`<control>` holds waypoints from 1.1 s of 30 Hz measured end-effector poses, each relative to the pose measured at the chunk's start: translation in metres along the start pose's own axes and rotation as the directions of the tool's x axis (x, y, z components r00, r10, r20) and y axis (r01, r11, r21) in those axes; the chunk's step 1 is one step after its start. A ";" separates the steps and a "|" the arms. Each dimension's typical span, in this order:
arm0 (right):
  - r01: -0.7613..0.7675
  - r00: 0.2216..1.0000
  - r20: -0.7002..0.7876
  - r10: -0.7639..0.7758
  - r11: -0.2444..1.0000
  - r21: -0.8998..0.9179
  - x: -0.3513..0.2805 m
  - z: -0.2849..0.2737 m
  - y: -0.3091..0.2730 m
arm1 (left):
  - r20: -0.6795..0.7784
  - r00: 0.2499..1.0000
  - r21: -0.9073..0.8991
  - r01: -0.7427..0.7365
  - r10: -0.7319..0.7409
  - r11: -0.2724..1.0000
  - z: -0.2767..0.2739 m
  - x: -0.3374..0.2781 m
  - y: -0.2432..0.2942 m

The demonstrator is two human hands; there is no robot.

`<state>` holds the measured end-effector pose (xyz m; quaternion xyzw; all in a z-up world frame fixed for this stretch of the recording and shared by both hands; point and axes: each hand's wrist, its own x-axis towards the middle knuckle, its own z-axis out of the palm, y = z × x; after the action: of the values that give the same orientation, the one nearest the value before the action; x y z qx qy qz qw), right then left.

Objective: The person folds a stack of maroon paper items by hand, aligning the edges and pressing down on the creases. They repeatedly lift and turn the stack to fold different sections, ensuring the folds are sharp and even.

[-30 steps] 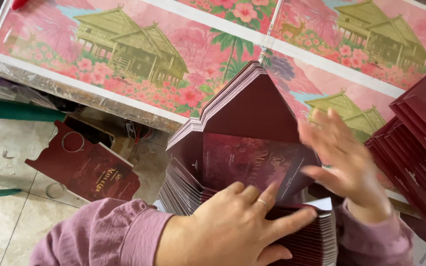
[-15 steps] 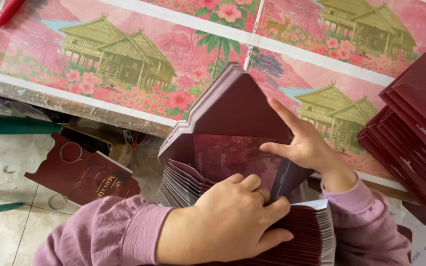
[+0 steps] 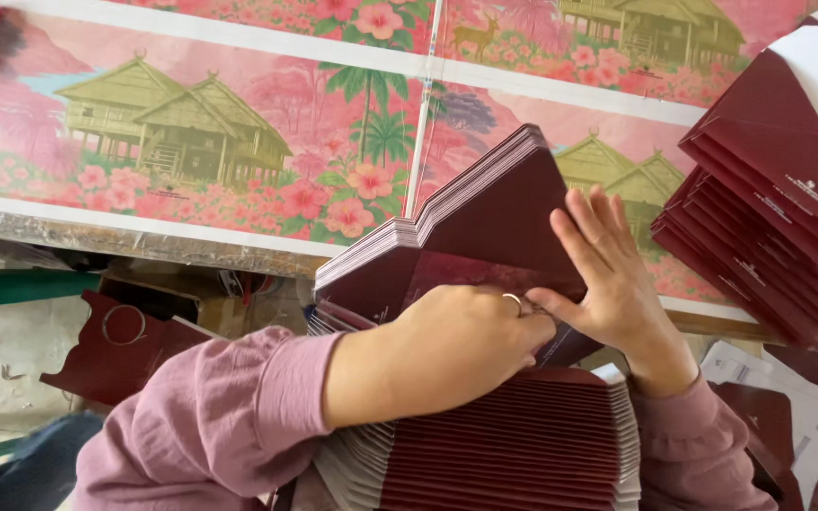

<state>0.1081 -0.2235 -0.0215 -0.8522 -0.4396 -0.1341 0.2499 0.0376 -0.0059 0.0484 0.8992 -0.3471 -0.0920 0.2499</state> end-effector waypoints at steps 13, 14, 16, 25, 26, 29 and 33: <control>-0.002 0.994 0.106 -0.006 0.997 0.075 0.000 -0.026 -0.017 | -0.091 0.993 0.146 -0.061 0.075 0.987 0.007 -0.039 0.031; 0.061 0.985 0.165 -0.050 0.996 -0.059 -0.003 -0.012 -0.008 | -0.052 0.994 0.139 -0.085 0.093 0.987 0.005 -0.039 0.031; 0.064 0.990 0.131 -0.055 0.996 -0.063 -0.009 -0.008 -0.010 | -0.168 0.975 0.149 -0.118 0.142 0.982 0.005 -0.043 0.032; -0.037 0.997 0.079 0.010 0.937 0.349 0.012 -0.045 -0.036 | -0.288 0.954 0.149 -0.035 0.077 0.988 -0.009 -0.045 0.036; -0.082 0.996 0.040 0.076 0.982 0.168 0.012 -0.038 -0.028 | -0.229 0.970 0.134 -0.056 0.086 0.989 -0.012 -0.045 0.036; 0.078 0.986 0.153 -0.071 0.996 -0.043 0.002 -0.010 -0.009 | -0.102 0.989 0.085 -0.095 0.103 0.992 0.003 -0.047 0.031; 0.125 0.986 0.106 -0.127 0.992 0.022 -0.006 -0.018 -0.028 | -0.335 0.929 0.124 -0.123 0.158 0.985 -0.010 -0.045 0.030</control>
<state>0.0820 -0.2240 -0.0001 -0.8268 -0.5064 -0.1002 0.2235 -0.0100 0.0093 0.0723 0.8858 -0.3657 0.1020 0.2668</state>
